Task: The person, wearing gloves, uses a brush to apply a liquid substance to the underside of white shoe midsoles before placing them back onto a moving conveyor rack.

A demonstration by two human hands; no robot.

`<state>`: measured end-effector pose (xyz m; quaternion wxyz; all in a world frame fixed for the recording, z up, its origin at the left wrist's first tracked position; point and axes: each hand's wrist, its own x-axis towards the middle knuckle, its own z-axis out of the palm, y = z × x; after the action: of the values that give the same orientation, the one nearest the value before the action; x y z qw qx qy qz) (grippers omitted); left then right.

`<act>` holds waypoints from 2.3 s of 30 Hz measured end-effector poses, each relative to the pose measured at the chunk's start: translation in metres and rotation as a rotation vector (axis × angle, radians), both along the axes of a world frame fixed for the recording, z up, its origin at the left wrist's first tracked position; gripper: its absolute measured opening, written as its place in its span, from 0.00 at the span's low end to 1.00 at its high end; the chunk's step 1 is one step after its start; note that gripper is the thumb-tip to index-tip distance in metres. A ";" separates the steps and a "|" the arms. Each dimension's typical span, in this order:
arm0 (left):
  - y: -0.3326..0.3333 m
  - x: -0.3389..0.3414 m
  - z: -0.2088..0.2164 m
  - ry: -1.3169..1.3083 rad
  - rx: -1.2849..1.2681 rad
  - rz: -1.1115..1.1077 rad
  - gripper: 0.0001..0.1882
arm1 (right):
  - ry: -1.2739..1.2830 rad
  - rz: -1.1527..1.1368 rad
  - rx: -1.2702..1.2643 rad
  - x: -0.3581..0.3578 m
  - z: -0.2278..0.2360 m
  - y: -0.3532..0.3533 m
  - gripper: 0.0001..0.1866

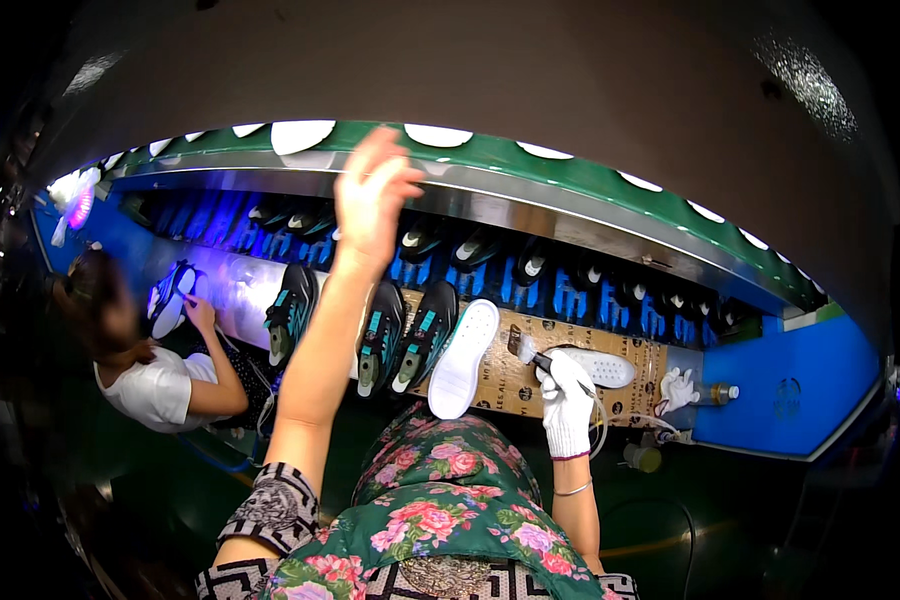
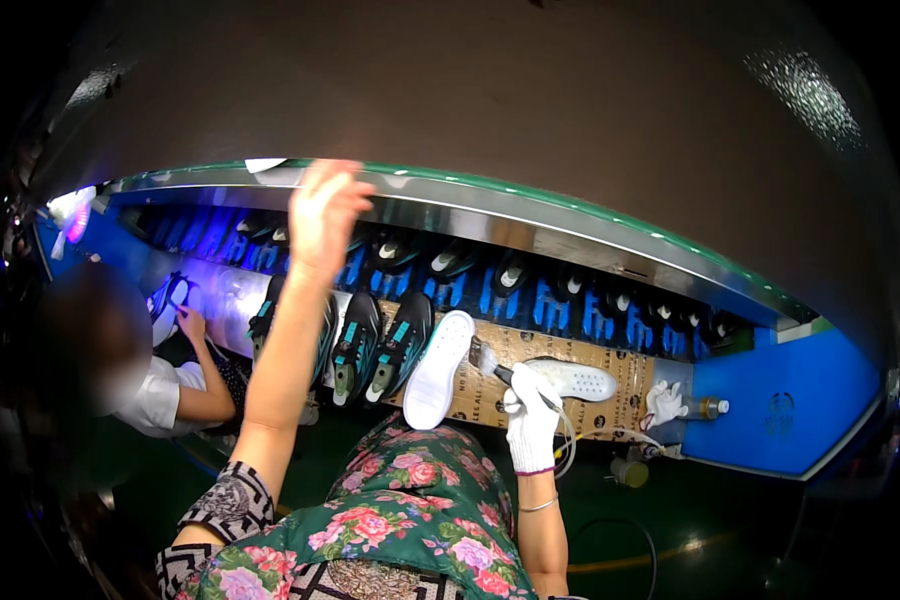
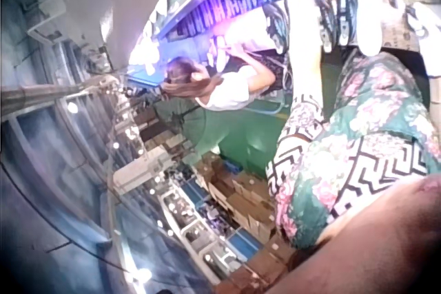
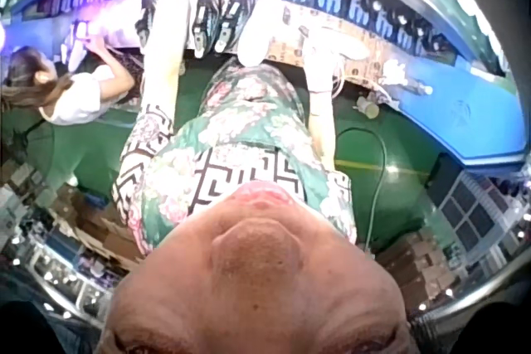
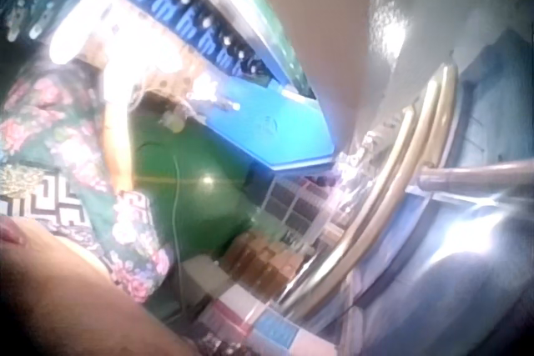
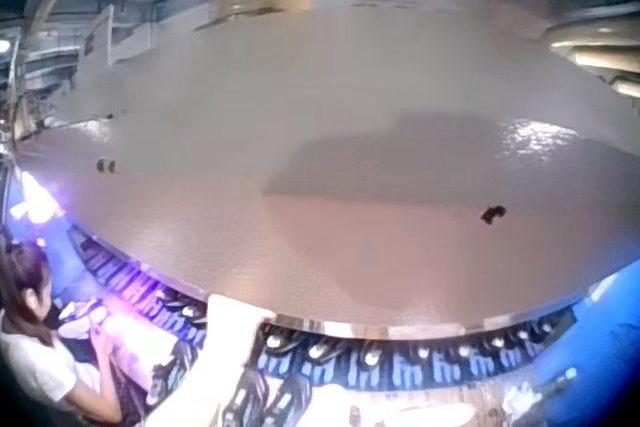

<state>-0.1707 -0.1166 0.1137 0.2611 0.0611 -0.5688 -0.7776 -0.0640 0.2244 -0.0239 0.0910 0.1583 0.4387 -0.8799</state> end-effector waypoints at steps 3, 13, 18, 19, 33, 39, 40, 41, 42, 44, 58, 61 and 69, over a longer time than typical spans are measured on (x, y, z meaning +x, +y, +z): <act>-0.081 -0.005 0.003 -0.128 -1.041 0.803 0.26 | -0.042 0.009 -0.037 0.004 -0.007 0.002 0.11; -0.157 0.129 -0.019 0.295 -0.836 0.547 0.21 | -0.034 0.027 -0.172 -0.012 -0.009 0.003 0.10; -0.193 0.230 -0.019 0.055 -0.732 0.964 0.26 | -0.025 0.027 -0.204 -0.019 0.021 0.006 0.12; -0.166 0.226 -0.011 0.328 -0.388 0.802 0.28 | 0.025 0.054 -0.224 -0.019 0.023 0.009 0.13; 0.013 0.159 -0.163 -0.345 0.661 -0.431 0.28 | 0.384 0.502 0.043 0.000 0.113 -0.079 0.10; 0.109 0.201 -0.132 -0.365 1.228 -0.412 0.51 | 0.142 0.565 -0.127 0.006 0.094 -0.075 0.16; 0.112 0.206 -0.132 -0.332 1.126 -0.716 0.55 | 0.089 0.545 -0.181 0.008 0.093 -0.073 0.17; 0.113 0.215 -0.132 -0.303 1.007 -1.002 0.58 | 0.138 0.575 -0.026 0.004 0.101 -0.075 0.17; 0.114 0.219 -0.132 -0.391 1.141 -0.893 0.63 | 0.102 0.606 0.063 0.004 0.106 -0.075 0.16; 0.122 0.209 -0.114 -0.318 1.263 -0.664 0.61 | 0.110 0.664 0.198 0.005 0.109 -0.074 0.13; 0.128 0.185 -0.114 0.116 1.088 -0.781 0.51 | 1.349 0.156 0.956 -0.032 0.107 -0.091 0.15; 0.131 0.186 -0.100 -0.334 0.674 -0.549 0.53 | 1.353 0.215 0.976 -0.021 0.100 -0.091 0.20; 0.112 0.185 -0.112 -0.016 0.925 -0.666 0.55 | 0.861 0.330 0.638 -0.003 0.109 -0.092 0.11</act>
<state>0.0143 -0.0050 0.0015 -0.0563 -0.0076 -0.1598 -0.9855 -0.0669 0.1329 0.0854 -0.0123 -0.2664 0.6996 -0.6629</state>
